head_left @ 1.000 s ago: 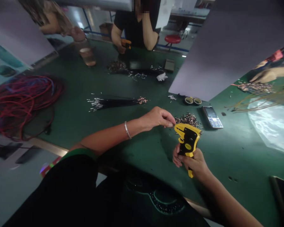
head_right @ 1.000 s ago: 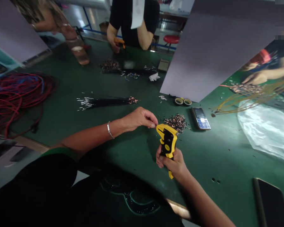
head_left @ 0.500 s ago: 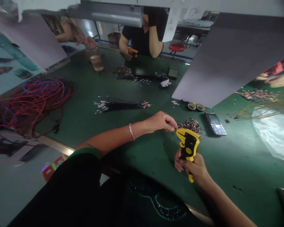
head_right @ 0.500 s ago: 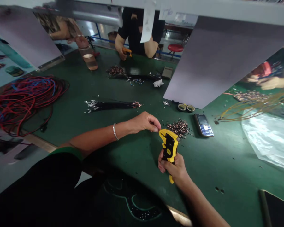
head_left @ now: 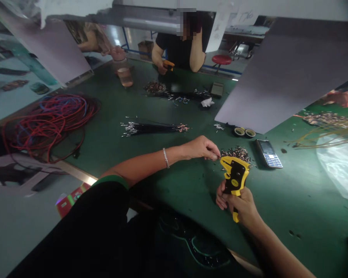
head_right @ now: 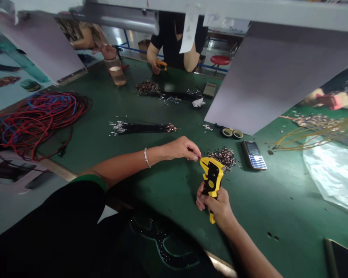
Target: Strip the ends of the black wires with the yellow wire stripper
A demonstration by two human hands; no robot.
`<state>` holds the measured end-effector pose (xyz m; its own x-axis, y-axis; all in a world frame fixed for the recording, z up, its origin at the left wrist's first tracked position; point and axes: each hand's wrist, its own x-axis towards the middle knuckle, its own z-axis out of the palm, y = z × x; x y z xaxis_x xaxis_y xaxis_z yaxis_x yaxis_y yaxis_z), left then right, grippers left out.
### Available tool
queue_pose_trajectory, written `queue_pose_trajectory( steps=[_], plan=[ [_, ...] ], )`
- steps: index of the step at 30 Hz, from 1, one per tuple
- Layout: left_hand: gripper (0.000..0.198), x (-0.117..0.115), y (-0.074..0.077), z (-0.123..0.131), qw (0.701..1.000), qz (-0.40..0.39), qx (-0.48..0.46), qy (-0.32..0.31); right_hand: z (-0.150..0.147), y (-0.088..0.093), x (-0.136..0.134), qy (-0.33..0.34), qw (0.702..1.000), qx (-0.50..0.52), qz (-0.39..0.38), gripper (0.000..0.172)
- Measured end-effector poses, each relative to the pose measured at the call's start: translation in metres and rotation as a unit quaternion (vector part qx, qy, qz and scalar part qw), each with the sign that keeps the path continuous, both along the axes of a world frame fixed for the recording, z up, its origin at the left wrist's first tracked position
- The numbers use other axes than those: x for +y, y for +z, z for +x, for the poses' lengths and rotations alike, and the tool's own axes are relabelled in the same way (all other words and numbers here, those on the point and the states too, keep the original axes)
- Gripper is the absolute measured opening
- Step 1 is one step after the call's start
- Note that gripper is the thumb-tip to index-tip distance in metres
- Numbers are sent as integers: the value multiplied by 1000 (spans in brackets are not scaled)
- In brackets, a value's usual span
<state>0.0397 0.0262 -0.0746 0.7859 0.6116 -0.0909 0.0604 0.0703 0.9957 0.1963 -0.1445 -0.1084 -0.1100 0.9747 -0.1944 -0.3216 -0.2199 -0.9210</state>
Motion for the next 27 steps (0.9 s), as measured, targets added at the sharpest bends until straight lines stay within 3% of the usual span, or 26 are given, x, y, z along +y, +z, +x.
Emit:
queue_pose_trajectory(
  steps=[9, 18, 27],
  plan=[
    [9, 3, -4, 4, 1000, 0, -13, -2, -1, 0, 0, -4, 1000, 13, -3, 15],
    [10, 5, -10, 3, 1000, -5, -21, 6, 6, -19, 0, 2, 1000, -1, 7, 16],
    [7, 6, -17, -2, 998, -30, -12, 46, 14, -7, 5, 36, 999, 13, 19, 20]
  ],
)
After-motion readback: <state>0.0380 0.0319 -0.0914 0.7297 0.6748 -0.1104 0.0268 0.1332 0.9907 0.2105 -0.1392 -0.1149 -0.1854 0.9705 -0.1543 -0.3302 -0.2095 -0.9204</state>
